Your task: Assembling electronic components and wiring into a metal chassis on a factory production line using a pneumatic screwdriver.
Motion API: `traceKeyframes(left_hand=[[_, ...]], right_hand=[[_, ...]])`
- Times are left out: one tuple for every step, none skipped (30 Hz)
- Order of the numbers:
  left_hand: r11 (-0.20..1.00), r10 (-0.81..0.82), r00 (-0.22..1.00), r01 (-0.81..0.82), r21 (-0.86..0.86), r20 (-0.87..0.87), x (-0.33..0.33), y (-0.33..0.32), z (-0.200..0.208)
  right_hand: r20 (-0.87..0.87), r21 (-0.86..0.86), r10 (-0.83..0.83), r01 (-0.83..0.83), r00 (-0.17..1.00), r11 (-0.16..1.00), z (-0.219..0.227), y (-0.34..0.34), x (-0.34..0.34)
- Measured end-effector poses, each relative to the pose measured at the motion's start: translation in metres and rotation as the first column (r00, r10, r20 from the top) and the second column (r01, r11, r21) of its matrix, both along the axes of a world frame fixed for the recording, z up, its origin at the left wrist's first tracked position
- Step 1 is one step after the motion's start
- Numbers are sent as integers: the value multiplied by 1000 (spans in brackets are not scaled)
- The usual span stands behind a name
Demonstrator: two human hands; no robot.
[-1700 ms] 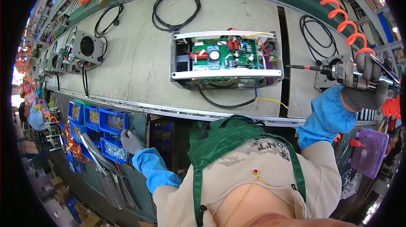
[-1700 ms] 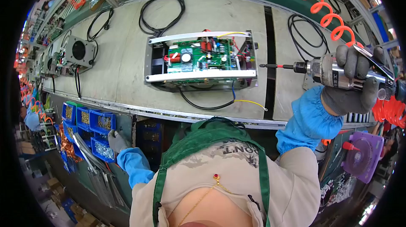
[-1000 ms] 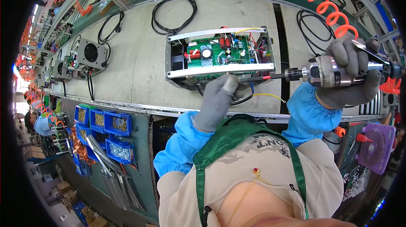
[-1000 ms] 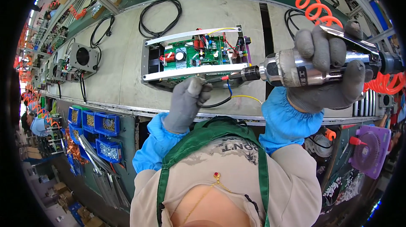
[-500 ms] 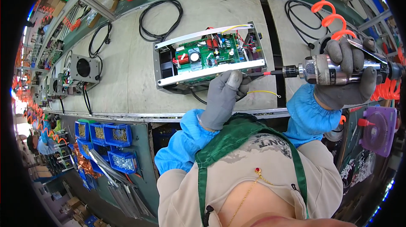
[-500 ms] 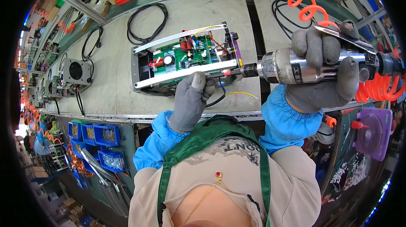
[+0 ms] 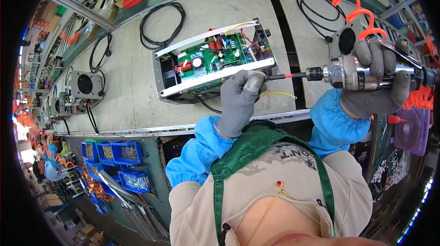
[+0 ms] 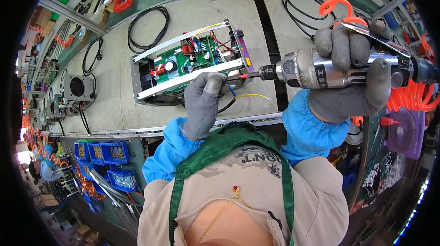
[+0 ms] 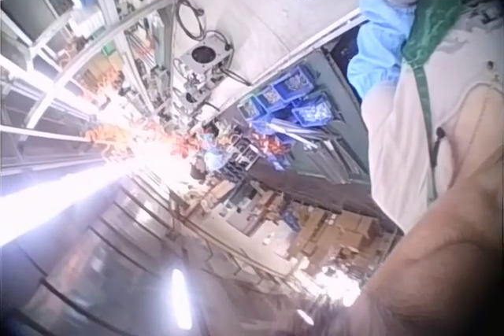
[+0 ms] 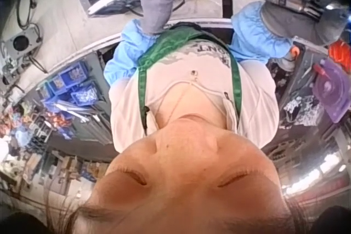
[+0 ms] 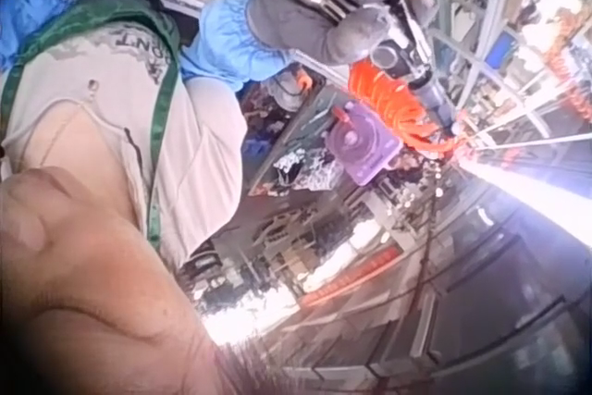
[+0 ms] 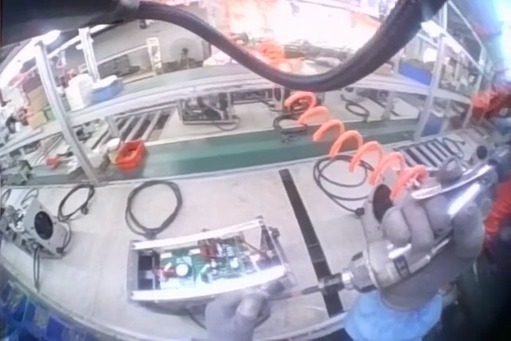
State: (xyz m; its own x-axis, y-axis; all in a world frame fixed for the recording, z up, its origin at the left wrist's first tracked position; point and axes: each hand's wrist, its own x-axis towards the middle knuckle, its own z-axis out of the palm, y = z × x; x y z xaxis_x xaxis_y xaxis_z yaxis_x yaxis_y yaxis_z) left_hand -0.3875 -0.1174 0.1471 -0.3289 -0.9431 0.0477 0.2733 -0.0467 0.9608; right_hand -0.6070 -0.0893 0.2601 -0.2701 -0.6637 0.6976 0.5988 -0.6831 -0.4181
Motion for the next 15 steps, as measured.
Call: traceKeyframes(left_hand=[[1000, -4, 1000, 4, 2, 0, 0, -1, -1], [999, -25, 1000, 25, -20, -3, 0, -2, -2], [998, -46, 999, 45, -40, -7, -1, -3, -3], [998, -50, 999, 49, -38, -7, -3, -3, -2], [998, -58, 998, 58, -15, -4, -5, -3, 1], [998, -57, 998, 57, 9, 1, -6, -3, 3], [999, -24, 999, 25, -29, 36, -6, -4, 5], [999, -18, 999, 19, -26, 38, -5, -3, 6], [996, -27, 998, 32, -81, 59, -6, -4, 8], [990, -33, 996, 44, -135, 81, -7, -4, 10], [990, -32, 996, 43, -135, 80, -9, -3, 13], [989, -80, 995, 87, -122, 59, -11, -2, 15], [985, -127, 991, 130, -110, 38, -13, -1, 16], [985, -132, 991, 135, -109, 39, -13, -2, 15], [993, -92, 995, 94, -69, 39, -2, 0, 11]], right_hand=[[0, 2, -4, 4, 1000, 1000, 0, 1, -1], [-6, -15, -2, 2, 1000, 1000, -1, 2, -3], [-13, -31, 1, -2, 1000, 1000, -1, 3, -5], [-14, -29, -3, 2, 1000, 1000, -1, 5, -5], [47, 14, -46, 46, 998, 999, 0, 7, -1], [108, 59, -83, 77, 991, 995, 0, 6, 4], [22, 135, -189, 184, 982, 974, -1, 3, 8], [28, 175, -152, 145, 988, 974, -6, 0, 19], [66, 133, -15, 6, 998, 991, -9, -1, 22], [98, 86, 125, -134, 987, 987, -14, -3, 21], [54, 8, 248, -248, 967, 969, -20, -6, 5], [56, 9, 242, -243, 969, 970, -18, -4, 3], [79, 9, 175, -177, 981, 984, -15, -1, 2], [103, 11, 107, -109, 989, 994, -13, 0, 1], [153, 31, 117, -124, 981, 992, -17, -4, 3]])
